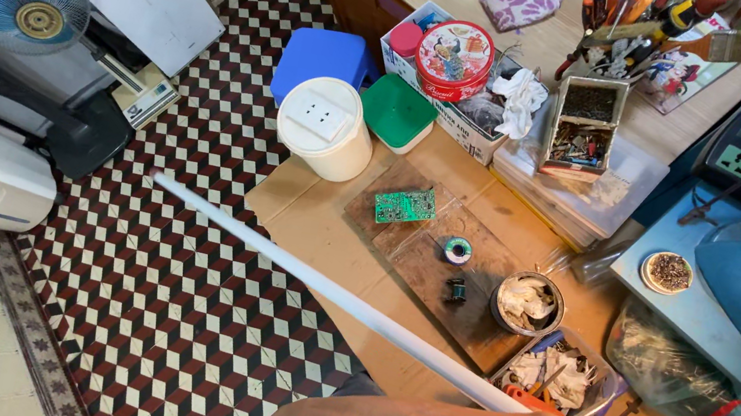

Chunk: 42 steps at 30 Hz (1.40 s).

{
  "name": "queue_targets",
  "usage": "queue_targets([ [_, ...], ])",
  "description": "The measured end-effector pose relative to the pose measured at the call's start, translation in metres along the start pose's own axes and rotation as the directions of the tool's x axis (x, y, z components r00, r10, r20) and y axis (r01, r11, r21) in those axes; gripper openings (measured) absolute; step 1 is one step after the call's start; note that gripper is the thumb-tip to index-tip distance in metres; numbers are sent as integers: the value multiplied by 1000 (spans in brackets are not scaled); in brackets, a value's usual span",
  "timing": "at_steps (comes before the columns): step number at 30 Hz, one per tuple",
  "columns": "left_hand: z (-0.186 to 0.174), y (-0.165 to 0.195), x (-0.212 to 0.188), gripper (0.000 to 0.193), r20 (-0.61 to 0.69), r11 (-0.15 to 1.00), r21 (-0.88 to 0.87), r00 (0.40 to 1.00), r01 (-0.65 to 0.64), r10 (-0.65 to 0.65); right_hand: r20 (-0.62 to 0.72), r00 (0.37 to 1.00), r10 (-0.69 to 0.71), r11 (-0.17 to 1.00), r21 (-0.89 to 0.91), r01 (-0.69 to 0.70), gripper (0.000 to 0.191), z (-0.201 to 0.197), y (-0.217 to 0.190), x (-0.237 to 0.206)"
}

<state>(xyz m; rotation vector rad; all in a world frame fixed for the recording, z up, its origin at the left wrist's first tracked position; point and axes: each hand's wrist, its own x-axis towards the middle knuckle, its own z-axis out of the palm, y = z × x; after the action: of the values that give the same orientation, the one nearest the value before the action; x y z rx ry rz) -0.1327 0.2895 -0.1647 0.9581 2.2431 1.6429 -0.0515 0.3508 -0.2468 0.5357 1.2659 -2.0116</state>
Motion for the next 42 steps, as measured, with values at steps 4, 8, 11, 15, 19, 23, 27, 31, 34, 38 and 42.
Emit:
queue_targets([
  [4, -8, 1, 5, 33, 203, 995, -54, 977, 81, -68, -38, 999, -6, 1000, -11, 6, 54, 4, -11, 6],
  [8, -26, 3, -3, 33, 229, 997, -19, 971, 80, -73, -62, 998, -6, 1000, -18, 4, 54, 6, -17, 3],
  [11, -36, 6, -6, 32, 255, 997, 3, 964, 78, -76, -74, 997, -7, 1000, -18, 5, 54, 9, -21, -1],
  [15, -48, 7, -3, 32, 281, 996, 31, 956, 84, -89, -86, 996, -12, 1000, -20, 10, 54, 16, -32, 4],
  [19, -67, 5, 7, 32, 307, 994, 61, 946, 90, -104, -96, 995, -19, 1000, -17, 17, 54, 26, -50, 16],
  [23, -74, 6, 12, 32, 337, 992, 80, 935, 93, -115, -115, 993, -23, 1000, -12, 22, 54, 32, -63, 14],
  [27, -72, 7, 11, 32, 361, 992, 91, 925, 90, -117, -137, 990, -32, 999, -1, 32, 55, 37, -69, 5],
  [31, -80, 4, 7, 32, 370, 990, 106, 921, 91, -124, -146, 988, -46, 999, 4, 47, 55, 43, -71, 11],
  [34, -89, 3, 2, 33, 387, 990, 112, 913, 90, -127, -161, 985, -55, 998, 11, 57, 55, 50, -72, 24],
  [38, -96, 6, -2, 33, 407, 991, 108, 905, 85, -122, -185, 980, -70, 997, 17, 75, 56, 56, -74, 25],
  [42, -113, 5, -3, 34, 422, 991, 107, 899, 78, -116, -199, 977, -83, 996, 20, 89, 56, 66, -83, 34],
])
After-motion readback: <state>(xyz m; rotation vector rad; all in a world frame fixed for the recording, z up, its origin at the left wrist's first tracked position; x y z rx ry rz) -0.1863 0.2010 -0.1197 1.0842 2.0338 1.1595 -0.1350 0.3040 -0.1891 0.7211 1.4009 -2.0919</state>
